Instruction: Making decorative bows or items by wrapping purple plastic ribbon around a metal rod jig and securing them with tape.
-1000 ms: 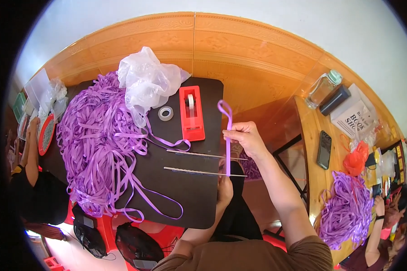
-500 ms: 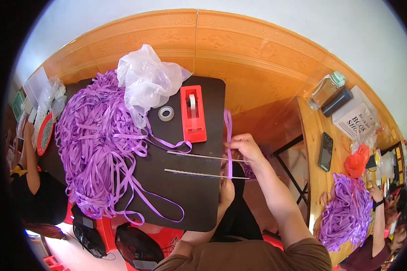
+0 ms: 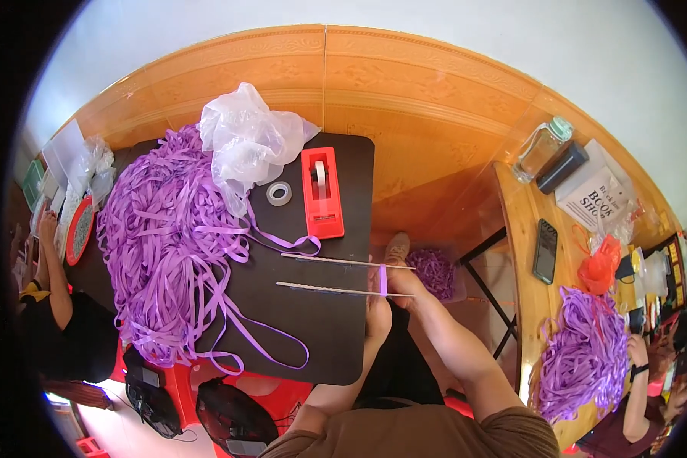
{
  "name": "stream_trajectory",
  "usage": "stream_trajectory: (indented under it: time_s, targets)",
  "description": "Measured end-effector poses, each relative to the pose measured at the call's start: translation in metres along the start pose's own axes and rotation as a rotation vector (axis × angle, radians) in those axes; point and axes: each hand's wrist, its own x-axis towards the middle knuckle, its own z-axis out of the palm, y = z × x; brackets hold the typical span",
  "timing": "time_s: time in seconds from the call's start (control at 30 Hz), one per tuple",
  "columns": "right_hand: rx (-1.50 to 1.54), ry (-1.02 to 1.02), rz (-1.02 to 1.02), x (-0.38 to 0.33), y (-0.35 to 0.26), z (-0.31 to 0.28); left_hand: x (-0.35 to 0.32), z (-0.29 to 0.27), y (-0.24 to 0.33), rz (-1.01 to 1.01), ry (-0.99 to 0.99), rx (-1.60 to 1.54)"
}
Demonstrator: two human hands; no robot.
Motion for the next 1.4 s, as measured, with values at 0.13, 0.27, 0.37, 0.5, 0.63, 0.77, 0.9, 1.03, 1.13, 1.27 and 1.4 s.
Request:
stream_trajectory:
  time_s: [0.13, 0.27, 0.37, 0.5, 0.63, 0.77, 0.9, 1.03, 1.13, 1.27, 1.4]
  targets:
    - [-0.096, -0.052, -0.029, -0.005, 0.031, -0.036, -0.009, -0.009, 0.002, -0.058, -0.143, -0.097]
    - [-0.269, 0.125, 0.060, -0.053, 0.018, -0.018, -0.026, -0.022, 0.009, -0.317, -0.111, -0.212]
    - [-0.386, 0.244, -0.229, -0.074, 0.034, -0.027, -0.041, -0.031, 0.007, -0.378, -0.183, -0.344]
    - [-0.753, 0.452, -0.762, -0.094, 0.047, -0.035, -0.063, -0.039, 0.021, -0.337, -0.168, -0.149]
    - [-0.855, 0.477, -1.112, -0.106, 0.036, -0.024, -0.087, -0.061, 0.043, -0.490, -0.251, -0.021]
    - [-1.313, 0.322, -1.536, -0.115, 0.023, -0.008, -0.105, -0.084, 0.055, -0.514, -0.251, -0.065]
    - [-1.565, 0.109, -1.641, -0.121, 0.019, -0.001, -0.105, -0.099, 0.062, -0.554, -0.329, -0.105]
    - [-1.594, 0.091, -1.763, -0.120, 0.022, 0.008, -0.099, -0.106, 0.068, -0.581, -0.355, -0.121]
    - [-1.607, 0.087, -1.807, -0.120, 0.022, 0.010, -0.096, -0.108, 0.075, -0.624, -0.379, -0.160]
    - [-1.627, 0.099, -1.817, -0.121, 0.023, 0.009, -0.090, -0.112, 0.082, -0.679, -0.380, -0.059]
    - [-1.641, 0.094, -1.827, -0.120, 0.026, 0.007, -0.091, -0.118, 0.081, -0.611, -0.448, 0.023]
